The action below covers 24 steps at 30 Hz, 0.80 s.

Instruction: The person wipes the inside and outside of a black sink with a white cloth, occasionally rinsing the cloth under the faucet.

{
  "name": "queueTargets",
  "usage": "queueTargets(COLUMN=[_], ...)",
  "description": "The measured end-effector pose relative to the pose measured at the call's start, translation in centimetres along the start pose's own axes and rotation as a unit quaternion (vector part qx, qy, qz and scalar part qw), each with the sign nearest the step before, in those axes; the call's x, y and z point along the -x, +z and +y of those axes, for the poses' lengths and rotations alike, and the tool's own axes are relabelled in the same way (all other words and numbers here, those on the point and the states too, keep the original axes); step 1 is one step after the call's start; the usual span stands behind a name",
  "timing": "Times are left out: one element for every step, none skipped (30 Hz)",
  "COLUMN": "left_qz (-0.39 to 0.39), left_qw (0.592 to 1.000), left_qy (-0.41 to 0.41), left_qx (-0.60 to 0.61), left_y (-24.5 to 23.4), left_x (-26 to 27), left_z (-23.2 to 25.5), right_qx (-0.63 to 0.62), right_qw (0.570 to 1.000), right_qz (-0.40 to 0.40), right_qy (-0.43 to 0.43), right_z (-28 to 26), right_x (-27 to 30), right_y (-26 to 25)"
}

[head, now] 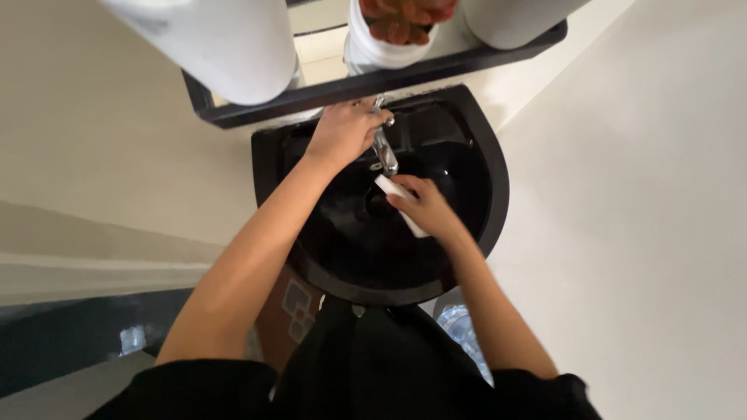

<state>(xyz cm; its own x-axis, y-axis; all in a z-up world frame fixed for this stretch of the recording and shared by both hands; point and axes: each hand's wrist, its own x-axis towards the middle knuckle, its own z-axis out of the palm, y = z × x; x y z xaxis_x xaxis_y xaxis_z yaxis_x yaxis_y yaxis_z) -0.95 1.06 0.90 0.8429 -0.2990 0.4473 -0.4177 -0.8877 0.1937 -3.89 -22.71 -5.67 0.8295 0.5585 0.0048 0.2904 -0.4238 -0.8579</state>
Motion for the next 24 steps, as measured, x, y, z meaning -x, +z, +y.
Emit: queueTargets(left_qz=[0.005,0.01,0.015,-0.004,-0.023,-0.042,-0.037,-0.032,-0.027,-0.054,-0.082,-0.109,-0.052,0.006,0.065,0.078,0.081,0.084,0.097,0.11,0.124,0.13,0.138,0.145], left_qw=[1.0,1.0,1.0,0.999,0.996,0.992,0.988,0.983,0.977,0.963,0.942,0.916,0.923,0.926,0.926,0.922,0.914,0.903,0.899,0.895,0.891,0.889,0.886,0.882], left_qy=[0.006,0.013,0.019,-0.002,-0.026,-0.049,-0.054,-0.059,-0.063,-0.119,-0.175,-0.229,-0.198,-0.165,-0.132,-0.178,-0.232,-0.286,-0.303,-0.321,-0.334,-0.352,-0.37,-0.387], left_qx=[0.005,0.009,0.015,0.047,0.079,0.111,0.141,0.172,0.201,0.237,0.275,0.312,0.326,0.339,0.348,0.335,0.324,0.311,0.301,0.291,0.28,0.263,0.245,0.227], left_y=[-0.2,-0.4,-0.5,-0.5,-0.5,-0.3,-0.2,0.0,0.1,0.2,0.4,0.7,0.9,0.9,0.8,0.6,-0.1,-0.8,-1.5,-2.4,-3.2,-3.6,-4.0,-4.1], left_x=[0.0,-0.1,-0.1,-0.2,0.0,0.1,0.3,0.4,0.5,0.8,1.3,1.8,2.5,3.7,4.2,4.3,5.9,7.3,8.3,9.2,9.8,10.3,10.9,11.2], left_z=[0.0,0.0,-0.1,-0.2,-0.2,-0.3,-0.4,-0.7,-1.1,-1.6,-2.2,-2.6,-3.0,-3.1,-3.2,-3.2,-2.6,-2.0,-1.5,-1.4,-1.5,-1.4,-1.5,-1.8], right_qx=[0.043,0.087,0.131,0.179,0.225,0.271,0.312,0.353,0.393,0.385,0.38,0.374,0.384,0.394,0.403,0.4,0.392,0.385,0.377,0.37,0.363,0.354,0.344,0.333], right_qw=[0.998,0.992,0.981,0.965,0.944,0.919,0.903,0.885,0.866,0.873,0.879,0.884,0.878,0.871,0.864,0.866,0.873,0.88,0.879,0.878,0.876,0.881,0.885,0.889], right_qz=[0.043,0.086,0.128,0.182,0.232,0.281,0.287,0.292,0.297,0.281,0.263,0.245,0.249,0.253,0.257,0.265,0.264,0.263,0.273,0.283,0.297,0.284,0.271,0.259], right_qy=[-0.021,-0.043,-0.063,-0.062,-0.061,-0.061,-0.07,-0.079,-0.089,-0.106,-0.12,-0.135,-0.141,-0.148,-0.158,-0.141,-0.118,-0.094,-0.101,-0.108,-0.116,-0.136,-0.158,-0.18], right_z=[-0.1,-0.3,-0.5,-0.8,-1.1,-1.3,-1.5,-1.7,-1.8,-1.6,-1.2,-0.9,-0.7,-0.6,-0.8,-1.1,-1.3,-1.5,-1.7,-1.9,-2.1,-2.2,-2.3,-2.5], right_x=[0.0,0.2,0.2,-0.7,-2.2,-3.5,-4.6,-5.7,-6.4,-6.3,-5.5,-4.6,-4.1,-3.6,-4.1,-5.6,-6.6,-7.2,-7.3,-7.5,-7.9,-7.3,-6.2,-5.8], right_y=[-1.3,-2.9,-3.7,-3.8,-3.7,-3.4,-2.4,-1.2,-0.4,-0.1,-0.2,-0.2,-0.5,-0.8,-1.2,-1.8,-1.7,-1.3,-0.6,0.2,0.4,0.2,0.2,0.1])
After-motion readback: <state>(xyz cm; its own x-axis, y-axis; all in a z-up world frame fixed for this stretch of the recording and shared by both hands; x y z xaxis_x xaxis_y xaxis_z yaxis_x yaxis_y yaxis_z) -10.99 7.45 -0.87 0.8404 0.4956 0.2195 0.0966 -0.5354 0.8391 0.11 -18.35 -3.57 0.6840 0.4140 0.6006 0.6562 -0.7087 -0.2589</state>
